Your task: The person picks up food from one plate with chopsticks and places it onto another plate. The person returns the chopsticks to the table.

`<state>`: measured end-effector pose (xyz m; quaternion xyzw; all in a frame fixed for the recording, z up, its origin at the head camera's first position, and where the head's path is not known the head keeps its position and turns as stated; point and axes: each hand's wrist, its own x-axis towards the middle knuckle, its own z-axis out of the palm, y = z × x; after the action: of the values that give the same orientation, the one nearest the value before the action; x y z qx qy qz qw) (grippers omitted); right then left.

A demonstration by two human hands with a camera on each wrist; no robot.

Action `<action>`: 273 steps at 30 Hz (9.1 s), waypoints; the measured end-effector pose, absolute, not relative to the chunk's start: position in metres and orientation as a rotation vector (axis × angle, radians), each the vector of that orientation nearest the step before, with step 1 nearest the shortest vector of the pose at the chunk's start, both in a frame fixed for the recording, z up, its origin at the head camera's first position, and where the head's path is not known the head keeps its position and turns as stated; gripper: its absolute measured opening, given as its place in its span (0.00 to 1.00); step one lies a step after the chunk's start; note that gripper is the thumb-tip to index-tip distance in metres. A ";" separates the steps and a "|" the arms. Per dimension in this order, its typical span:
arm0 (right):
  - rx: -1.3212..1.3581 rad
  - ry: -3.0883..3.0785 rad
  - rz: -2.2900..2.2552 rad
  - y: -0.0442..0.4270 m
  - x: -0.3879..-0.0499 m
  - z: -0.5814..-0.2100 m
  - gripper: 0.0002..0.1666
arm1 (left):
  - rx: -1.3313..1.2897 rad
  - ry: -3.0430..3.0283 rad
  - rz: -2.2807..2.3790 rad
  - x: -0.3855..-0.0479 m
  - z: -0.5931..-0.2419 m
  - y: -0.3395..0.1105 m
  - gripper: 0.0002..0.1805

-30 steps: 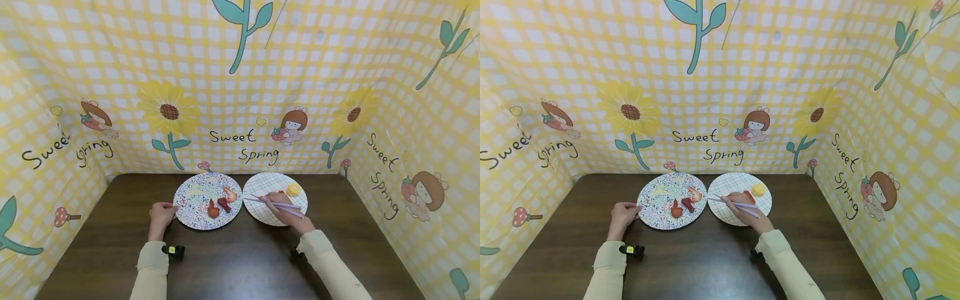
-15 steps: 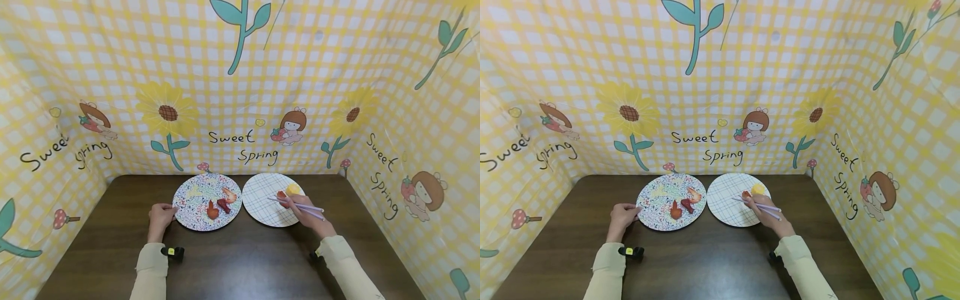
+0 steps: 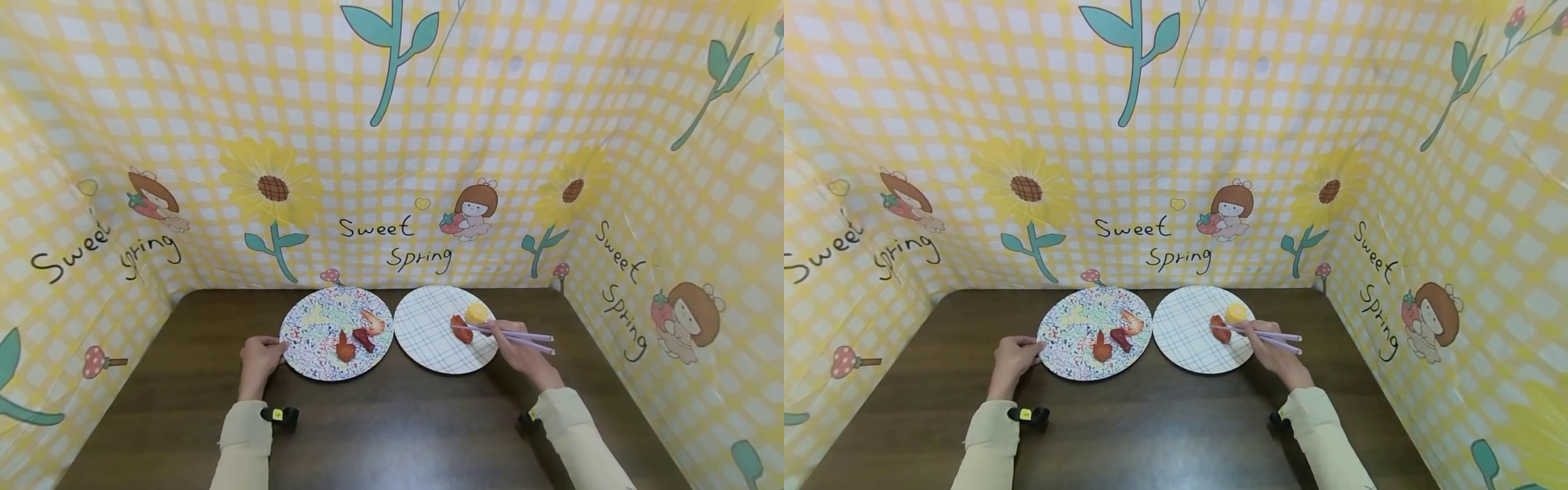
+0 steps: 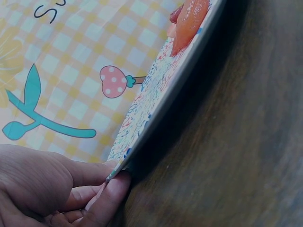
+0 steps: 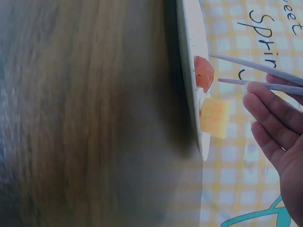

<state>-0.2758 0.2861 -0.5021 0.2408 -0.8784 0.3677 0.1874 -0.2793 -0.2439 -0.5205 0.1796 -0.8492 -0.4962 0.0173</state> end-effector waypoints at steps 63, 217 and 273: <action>0.862 -2.549 0.859 0.246 -0.270 -0.476 0.11 | 0.536 -2.621 -1.516 -0.279 -0.523 -0.244 0.18; 1.115 -2.220 0.446 0.192 -0.288 -0.473 0.09 | 0.530 -2.578 -1.556 -0.279 -0.526 -0.244 0.19; 1.230 -2.246 0.594 0.097 -0.296 -0.474 0.10 | 0.562 -2.568 -1.595 -0.279 -0.527 -0.244 0.18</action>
<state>-0.2956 0.0970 -0.4737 0.4527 -0.8264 0.2185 0.2537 -0.2788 -0.2445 -0.5268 0.1826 -0.8348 -0.5183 0.0334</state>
